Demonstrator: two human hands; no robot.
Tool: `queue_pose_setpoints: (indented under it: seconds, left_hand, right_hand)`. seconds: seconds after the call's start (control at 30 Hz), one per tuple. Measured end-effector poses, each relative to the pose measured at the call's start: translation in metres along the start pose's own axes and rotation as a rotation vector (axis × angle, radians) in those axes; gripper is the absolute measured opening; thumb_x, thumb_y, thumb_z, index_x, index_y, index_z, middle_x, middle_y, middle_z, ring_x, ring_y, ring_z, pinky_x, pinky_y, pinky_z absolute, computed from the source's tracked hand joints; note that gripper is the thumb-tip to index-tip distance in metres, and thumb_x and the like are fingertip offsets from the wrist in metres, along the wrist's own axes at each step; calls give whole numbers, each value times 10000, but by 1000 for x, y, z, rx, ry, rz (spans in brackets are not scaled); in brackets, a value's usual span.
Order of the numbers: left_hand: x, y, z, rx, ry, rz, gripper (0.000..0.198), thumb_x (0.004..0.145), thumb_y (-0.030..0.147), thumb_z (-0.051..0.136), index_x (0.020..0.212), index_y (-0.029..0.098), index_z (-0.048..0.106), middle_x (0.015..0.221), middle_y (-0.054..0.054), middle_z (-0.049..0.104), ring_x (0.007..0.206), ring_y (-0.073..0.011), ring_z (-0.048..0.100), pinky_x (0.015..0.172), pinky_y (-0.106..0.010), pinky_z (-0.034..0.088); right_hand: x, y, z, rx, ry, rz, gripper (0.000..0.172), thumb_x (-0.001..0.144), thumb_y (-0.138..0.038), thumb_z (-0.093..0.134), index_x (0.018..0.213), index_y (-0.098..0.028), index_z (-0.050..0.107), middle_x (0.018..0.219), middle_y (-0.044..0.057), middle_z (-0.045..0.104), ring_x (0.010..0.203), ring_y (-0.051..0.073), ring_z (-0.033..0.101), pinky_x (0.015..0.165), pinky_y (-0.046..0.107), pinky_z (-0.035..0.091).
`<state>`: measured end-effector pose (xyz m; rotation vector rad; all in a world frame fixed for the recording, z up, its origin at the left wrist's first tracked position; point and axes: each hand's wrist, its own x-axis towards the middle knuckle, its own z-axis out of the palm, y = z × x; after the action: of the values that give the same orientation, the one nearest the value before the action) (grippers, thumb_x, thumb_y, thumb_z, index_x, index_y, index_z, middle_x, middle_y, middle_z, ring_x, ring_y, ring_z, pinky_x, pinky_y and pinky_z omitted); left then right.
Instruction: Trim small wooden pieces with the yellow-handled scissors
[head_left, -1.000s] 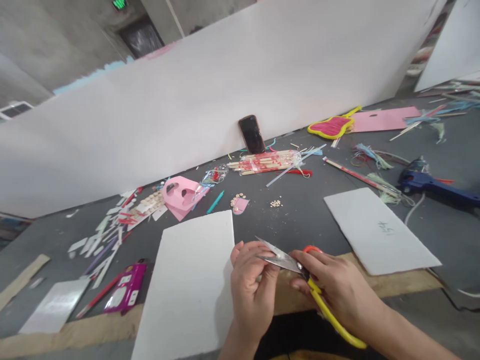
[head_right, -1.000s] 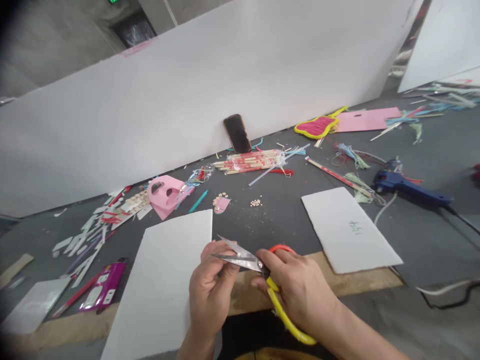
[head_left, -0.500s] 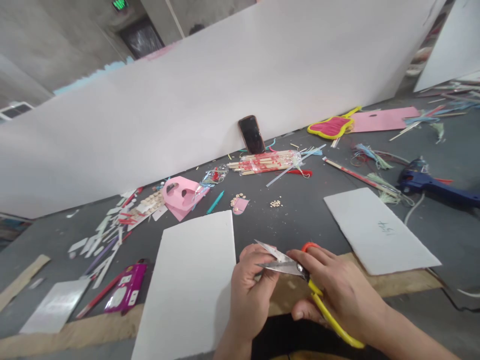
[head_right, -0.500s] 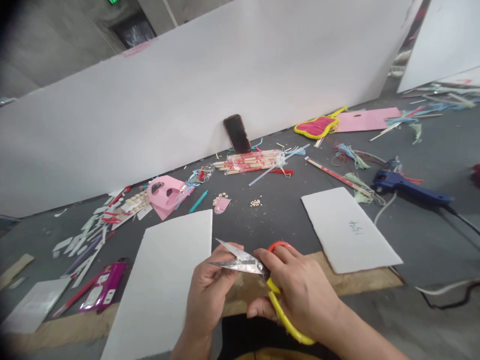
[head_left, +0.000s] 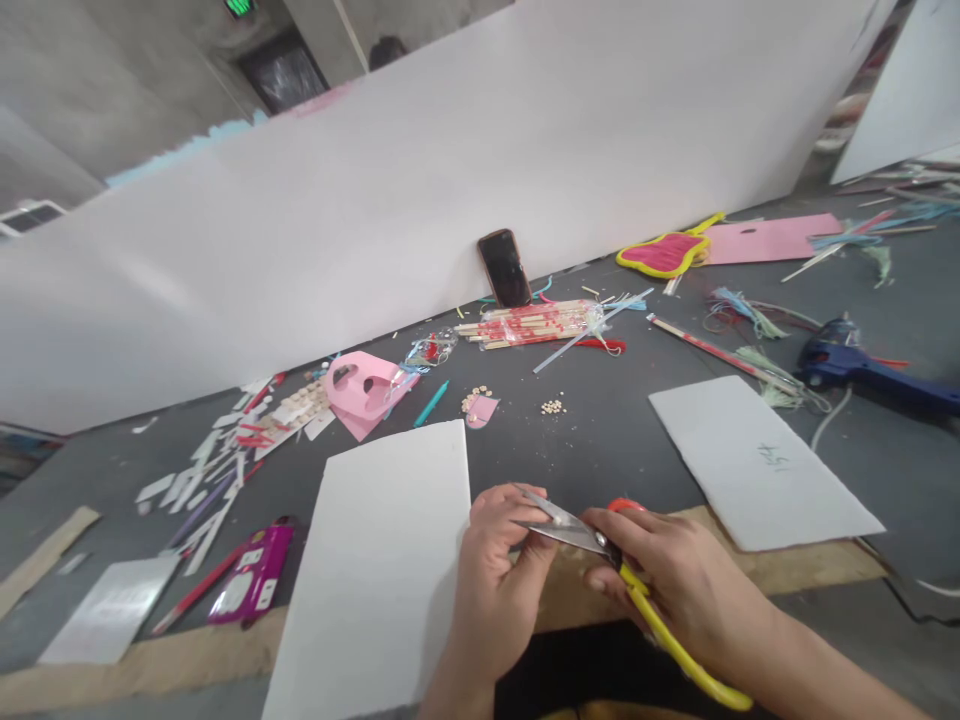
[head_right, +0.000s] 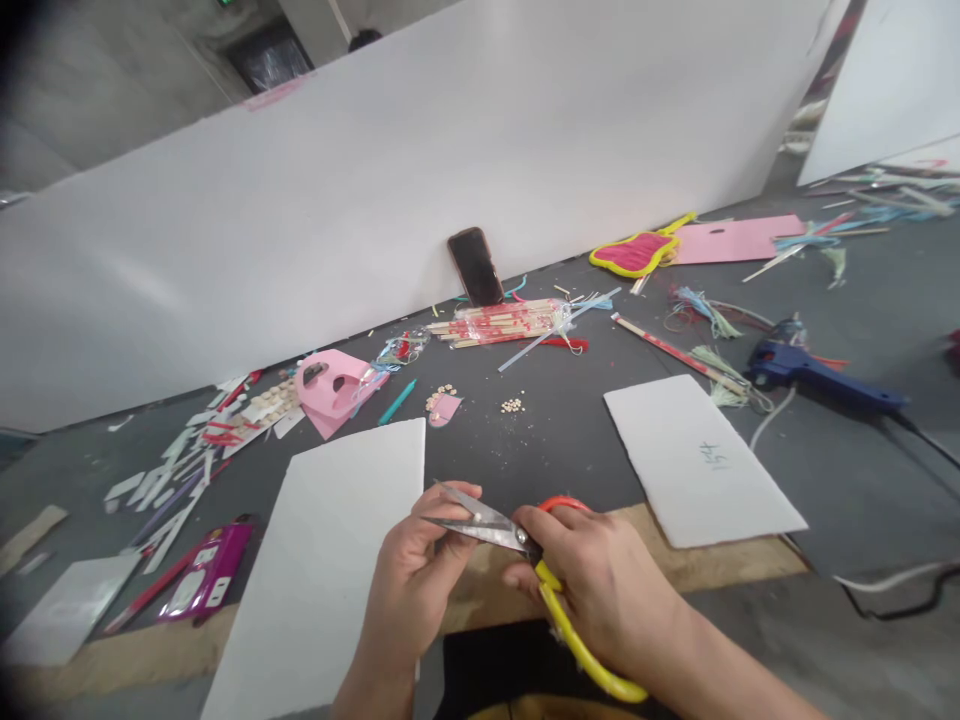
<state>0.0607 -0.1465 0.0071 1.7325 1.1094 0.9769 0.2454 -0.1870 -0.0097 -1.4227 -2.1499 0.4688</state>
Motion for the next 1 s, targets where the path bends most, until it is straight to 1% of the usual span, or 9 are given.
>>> queue_pose_setpoints:
  seconds: [0.13,0.2,0.37,0.47,0.53,0.67,0.83,0.93,1.0]
  left_hand:
    - [-2,0,4,4,43,24,131,875,232,524,815,206,637,950,-62,655,1022,-224,582,902,-390,449]
    - [-2,1,4,39,57,54,117,868,234,533,809,207,630,929,-57,663,1013,-228,585,900,-401,447]
    - [2,4,2,238,98,166,151,853,194,538,743,217,639,760,-26,681,976,-236,585,949,-463,384]
    - [3,4,1,321,101,199,148,838,166,554,748,226,656,746,-15,694,961,-236,590,978,-480,349]
    - [3,4,1,352,88,210,153,829,154,563,743,231,663,749,-12,705,964,-239,590,982,-484,336]
    - [3,3,1,449,113,256,164,813,139,565,732,242,664,781,-13,721,972,-253,594,997,-495,284]
    - [2,3,3,696,261,384,197,756,66,577,694,248,618,699,27,709,938,-247,621,1042,-514,120]
    - [1,3,5,734,319,419,191,748,55,588,703,240,594,661,41,691,902,-230,631,1040,-510,121]
    - [0,2,6,682,308,401,181,762,59,575,724,235,593,693,34,693,900,-222,627,1036,-499,139]
  right_hand:
    - [0,0,2,15,50,8,317,926,-417,416,1105,-180,526,792,59,635,657,186,612,568,260,439]
    - [1,0,2,23,53,12,339,912,-439,441,1119,-183,517,816,64,630,676,186,609,576,260,444]
    - [3,-1,-2,2,52,-9,536,807,-557,559,1177,-176,487,849,71,608,752,211,602,598,275,456]
    - [3,-2,-5,-20,38,-10,655,737,-633,594,1184,-164,495,851,74,602,755,221,602,595,288,466]
    - [3,-3,-5,-24,30,-3,683,719,-659,591,1177,-159,502,854,78,602,757,228,603,597,298,472]
    - [3,-3,-3,-8,48,2,623,765,-637,556,1171,-168,503,858,84,609,750,226,604,597,298,472]
    - [2,-7,0,12,52,17,534,810,-567,546,1147,-156,494,831,86,620,723,224,611,594,292,468]
    - [2,-11,1,55,34,64,438,855,-506,508,1129,-165,488,861,91,629,717,212,617,609,290,467]
    - [2,-13,1,75,11,86,353,881,-456,477,1092,-174,501,851,82,632,695,201,619,596,280,460]
